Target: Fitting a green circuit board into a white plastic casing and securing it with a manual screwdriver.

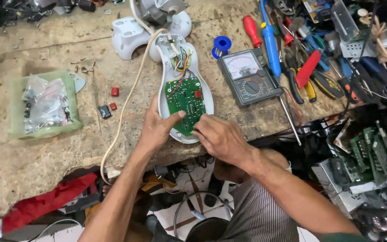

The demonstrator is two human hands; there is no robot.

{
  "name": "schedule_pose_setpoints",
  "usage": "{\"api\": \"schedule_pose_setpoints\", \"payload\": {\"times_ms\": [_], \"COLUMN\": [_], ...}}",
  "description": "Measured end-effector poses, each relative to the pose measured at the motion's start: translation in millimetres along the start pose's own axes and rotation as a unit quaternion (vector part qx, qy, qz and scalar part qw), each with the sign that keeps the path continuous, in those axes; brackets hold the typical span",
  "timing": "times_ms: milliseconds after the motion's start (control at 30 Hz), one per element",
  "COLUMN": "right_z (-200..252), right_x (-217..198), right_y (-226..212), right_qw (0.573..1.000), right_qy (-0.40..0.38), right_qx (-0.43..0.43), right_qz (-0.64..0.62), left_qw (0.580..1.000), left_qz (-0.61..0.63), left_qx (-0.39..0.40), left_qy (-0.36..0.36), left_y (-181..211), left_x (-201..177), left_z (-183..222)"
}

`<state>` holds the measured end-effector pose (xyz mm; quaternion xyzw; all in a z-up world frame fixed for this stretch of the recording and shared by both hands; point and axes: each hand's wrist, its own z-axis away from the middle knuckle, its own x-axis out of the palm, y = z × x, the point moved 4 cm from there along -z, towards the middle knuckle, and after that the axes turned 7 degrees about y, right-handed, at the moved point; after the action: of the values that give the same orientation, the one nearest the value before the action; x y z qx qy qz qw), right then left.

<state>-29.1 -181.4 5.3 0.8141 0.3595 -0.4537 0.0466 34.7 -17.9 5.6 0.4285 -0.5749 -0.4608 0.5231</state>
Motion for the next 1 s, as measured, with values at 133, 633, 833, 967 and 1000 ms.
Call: {"api": "schedule_pose_setpoints", "payload": {"times_ms": [133, 633, 833, 967, 1000], "right_z": [-6.3, -3.1, 0.8, -2.3, -1.4], "right_x": [-5.9, -0.2, -2.5, -6.4, -5.7], "right_y": [-7.2, -9.2, 2.9, -6.1, -7.8], "right_qw": [1.0, 0.993, 0.999, 0.999, 1.0], "right_qy": [-0.007, -0.006, 0.01, 0.011, 0.009], "right_qx": [-0.01, -0.033, 0.038, 0.004, -0.012], "right_qz": [-0.001, 0.111, -0.023, -0.033, -0.022], "left_qw": [1.0, 1.0, 1.0, 1.0, 1.0], "left_qz": [-0.005, -0.013, -0.01, 0.0, 0.002], "left_qx": [0.012, 0.017, 0.013, 0.015, 0.017], "left_qy": [-0.007, -0.016, -0.017, -0.018, -0.018], "left_y": [-8.0, -3.2, 3.9, 4.7, 4.7], "left_x": [-4.7, -1.3, 0.6, 1.7, 1.2], "left_z": [-5.4, -0.4, 2.3, 0.5, 0.2]}}
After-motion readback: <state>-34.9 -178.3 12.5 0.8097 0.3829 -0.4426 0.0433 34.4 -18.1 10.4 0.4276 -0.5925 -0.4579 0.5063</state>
